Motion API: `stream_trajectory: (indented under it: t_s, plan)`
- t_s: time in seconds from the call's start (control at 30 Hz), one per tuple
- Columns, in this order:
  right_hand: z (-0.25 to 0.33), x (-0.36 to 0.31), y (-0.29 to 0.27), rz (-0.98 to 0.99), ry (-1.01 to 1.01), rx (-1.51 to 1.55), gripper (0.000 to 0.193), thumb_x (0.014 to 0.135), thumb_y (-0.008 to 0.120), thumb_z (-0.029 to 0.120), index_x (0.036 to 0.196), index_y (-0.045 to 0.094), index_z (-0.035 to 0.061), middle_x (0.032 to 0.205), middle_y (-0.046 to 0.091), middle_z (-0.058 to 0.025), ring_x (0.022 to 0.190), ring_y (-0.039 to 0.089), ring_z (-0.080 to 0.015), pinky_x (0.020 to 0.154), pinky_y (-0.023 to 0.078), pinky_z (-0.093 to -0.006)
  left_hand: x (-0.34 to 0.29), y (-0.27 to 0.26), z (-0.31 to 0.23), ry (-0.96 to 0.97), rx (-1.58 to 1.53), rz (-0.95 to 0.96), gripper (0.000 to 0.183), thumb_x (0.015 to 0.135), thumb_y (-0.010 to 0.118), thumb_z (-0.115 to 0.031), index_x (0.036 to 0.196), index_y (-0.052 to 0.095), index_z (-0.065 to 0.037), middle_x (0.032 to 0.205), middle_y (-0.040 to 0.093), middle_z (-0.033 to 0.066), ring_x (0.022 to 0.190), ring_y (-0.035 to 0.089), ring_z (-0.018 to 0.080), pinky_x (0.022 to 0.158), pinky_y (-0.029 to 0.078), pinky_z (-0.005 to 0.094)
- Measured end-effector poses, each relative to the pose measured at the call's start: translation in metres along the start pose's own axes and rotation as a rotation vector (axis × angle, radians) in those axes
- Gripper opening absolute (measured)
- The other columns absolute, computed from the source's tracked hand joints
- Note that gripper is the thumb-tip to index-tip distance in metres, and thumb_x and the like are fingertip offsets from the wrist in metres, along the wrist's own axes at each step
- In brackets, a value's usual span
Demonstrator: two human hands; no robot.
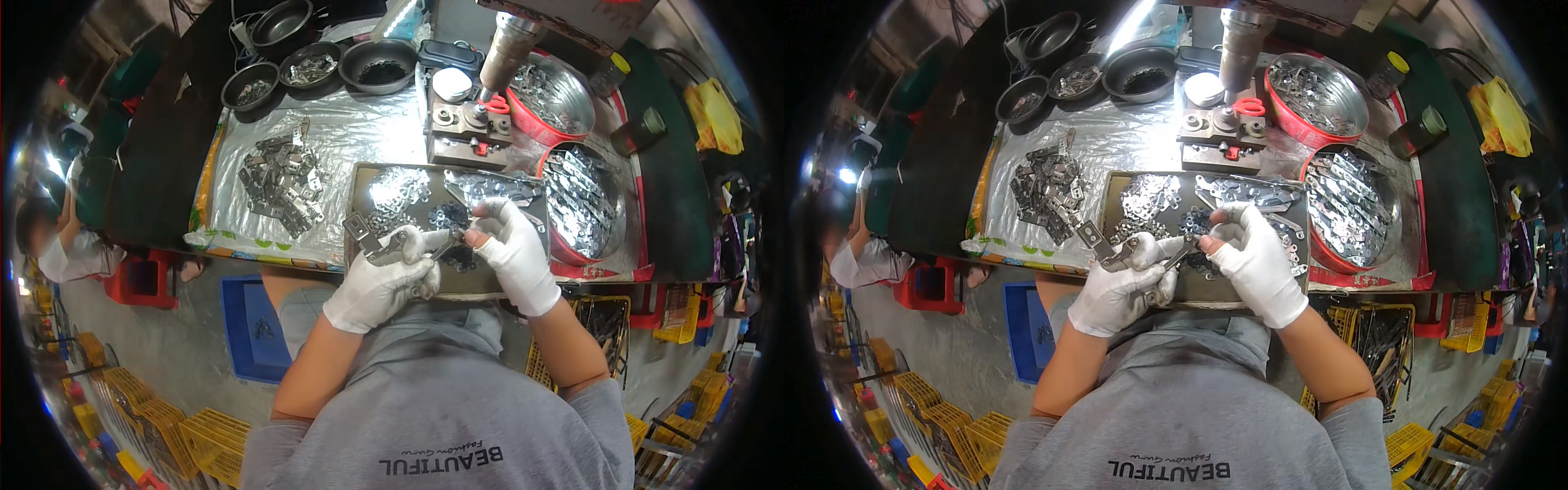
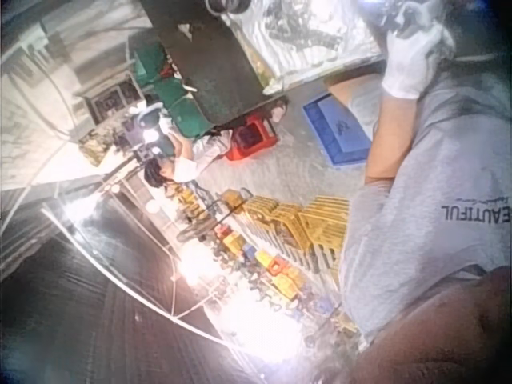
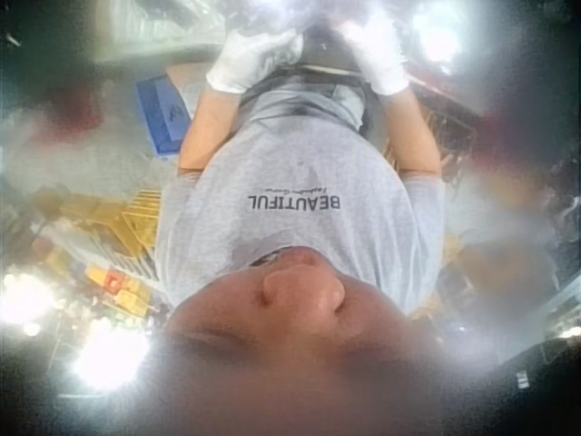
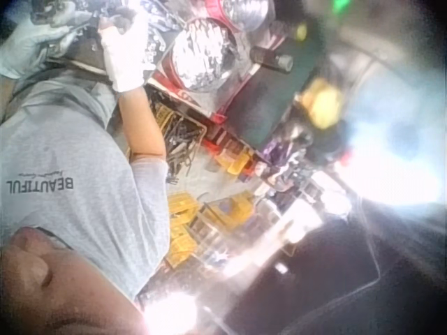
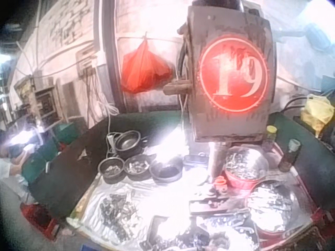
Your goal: The person is assembling small metal components, possibly hinges or brackets, at a workbench in a metal fabrication facility.
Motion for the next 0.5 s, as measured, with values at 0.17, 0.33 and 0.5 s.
stream_trajectory:
  t_s: [0.17,0.33,0.5]
  plan:
    - [0.017,-0.003,-0.028,-0.052,-0.027,-0.019,0.025,0.091,0.068,0.013,0.111,0.056,0.0028,0.092,0.061,-0.0015,0.082,0.057,-0.0073,0.073,0.047,-0.0221,0.004,0.001,0.001,-0.004,0.012,-0.003,0.022,0.090,0.053,0.006,0.083,0.039,-0.011,0.124,0.056,0.0225,0.075,0.057,0.0181,0.063,0.045,0.0281]
    - [0.082,-0.006,-0.165,-0.588,-0.442,-0.538,0.011,0.092,0.066,0.010,0.098,0.065,0.0008,0.086,0.067,-0.0043,0.078,0.060,-0.0098,0.074,0.048,-0.0249,0.000,-0.013,-0.009,0.061,0.054,-0.056,0.019,0.088,0.054,0.003,0.085,0.041,-0.011,0.111,0.055,0.0140,0.074,0.052,0.0188,0.063,0.042,0.0304]
    - [0.041,0.011,-0.249,-0.583,-0.218,-1.096,0.021,0.084,0.069,0.017,0.099,0.069,0.0017,0.095,0.070,-0.0184,0.087,0.068,-0.0321,0.081,0.051,-0.0368,0.008,-0.007,-0.010,0.073,0.012,-0.037,0.025,0.086,0.058,0.004,0.083,0.040,-0.013,0.113,0.055,0.0139,0.074,0.053,0.0192,0.060,0.043,0.0297]
Point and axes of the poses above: each hand's wrist, its own x-axis towards the middle knuckle, its own y-axis out of the palm, z = x × y, the point moved 10 cm from there along x, towards the middle knuckle
